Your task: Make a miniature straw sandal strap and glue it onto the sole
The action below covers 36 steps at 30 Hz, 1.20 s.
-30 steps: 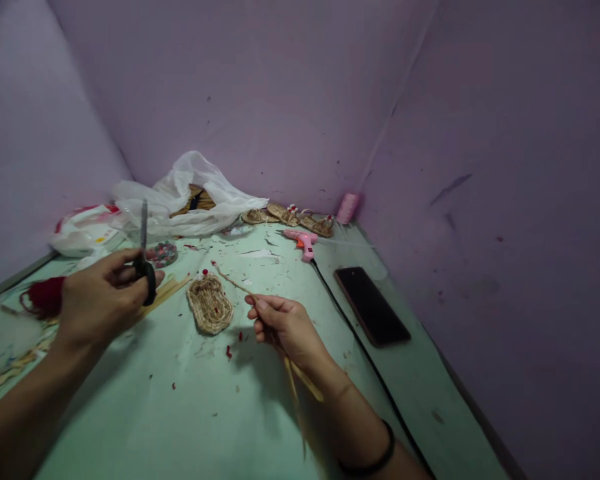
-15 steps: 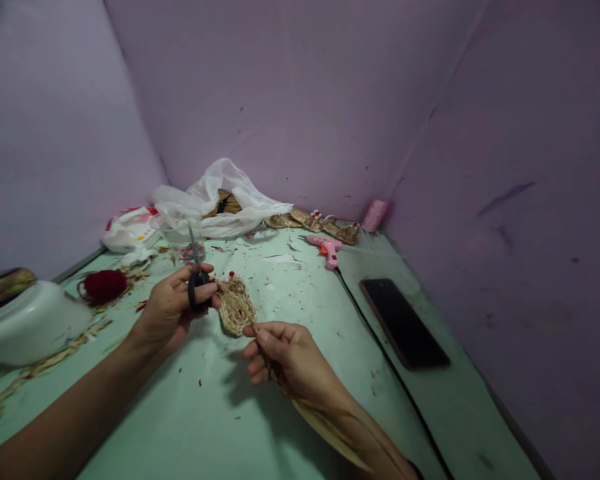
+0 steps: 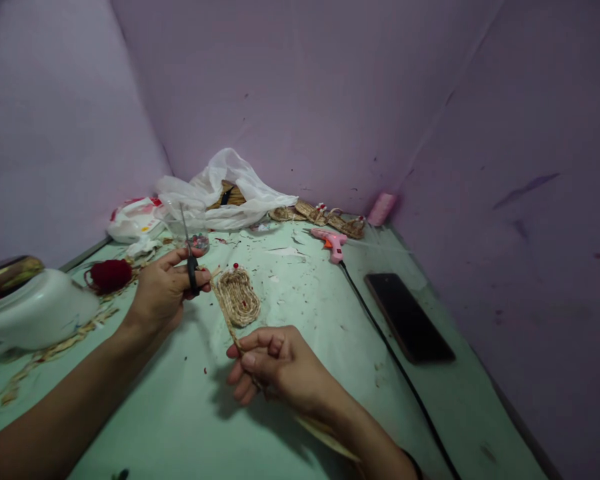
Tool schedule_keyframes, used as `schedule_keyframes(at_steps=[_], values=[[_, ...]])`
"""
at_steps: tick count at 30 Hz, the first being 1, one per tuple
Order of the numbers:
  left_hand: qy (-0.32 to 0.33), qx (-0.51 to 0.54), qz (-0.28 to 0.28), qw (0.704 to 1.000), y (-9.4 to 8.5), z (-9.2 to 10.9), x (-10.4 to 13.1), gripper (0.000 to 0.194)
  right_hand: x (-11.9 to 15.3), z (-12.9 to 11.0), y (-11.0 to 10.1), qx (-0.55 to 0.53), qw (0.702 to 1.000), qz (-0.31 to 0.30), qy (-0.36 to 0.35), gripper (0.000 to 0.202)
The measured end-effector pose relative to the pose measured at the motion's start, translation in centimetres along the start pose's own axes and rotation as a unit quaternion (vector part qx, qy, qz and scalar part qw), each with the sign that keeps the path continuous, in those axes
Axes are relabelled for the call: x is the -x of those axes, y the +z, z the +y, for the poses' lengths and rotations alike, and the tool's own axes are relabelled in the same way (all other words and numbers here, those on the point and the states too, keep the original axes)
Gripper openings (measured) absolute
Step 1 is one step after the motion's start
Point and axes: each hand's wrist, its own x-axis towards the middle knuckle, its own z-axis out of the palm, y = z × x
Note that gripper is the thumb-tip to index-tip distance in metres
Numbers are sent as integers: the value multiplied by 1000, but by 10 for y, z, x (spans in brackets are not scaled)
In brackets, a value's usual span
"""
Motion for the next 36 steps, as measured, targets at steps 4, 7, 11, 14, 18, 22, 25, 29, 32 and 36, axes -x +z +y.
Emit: schedule_keyframes(at_steps=[4, 7, 11, 14, 18, 22, 25, 29, 32, 36], values=[[1, -12, 9, 1000, 5, -3, 1, 35, 4, 2, 7, -13, 999, -36, -30, 17], [14, -17, 30, 999, 4, -5, -4, 35, 0, 5, 3, -25, 999, -31, -30, 22], [29, -7, 45, 999, -4, -3, -14, 38, -8, 7, -6, -20, 1000, 3, 14, 34], [38, 0, 47, 998, -9, -3, -20, 38, -10, 7, -10, -6, 1000, 13, 14, 28], [31, 1, 44, 999, -10, -8, -23, 37, -8, 7, -8, -1, 1000, -4, 3, 23], [35, 1, 62, 997, -10, -16, -28, 38, -6, 6, -7, -25, 999, -41, 2, 25], [52, -1, 82, 995, -13, -16, -34, 34, -7, 6, -9, -43, 996, -71, 11, 37], [66, -9, 108, 992, -16, -11, -38, 32, -9, 10, -14, -68, 993, -91, 32, 44], [66, -12, 111, 992, -17, -9, -39, 32, -11, 12, -15, -84, 994, -62, 39, 41], [63, -11, 114, 991, -19, -10, -39, 32, -11, 11, -13, -83, 995, -41, 38, 41]])
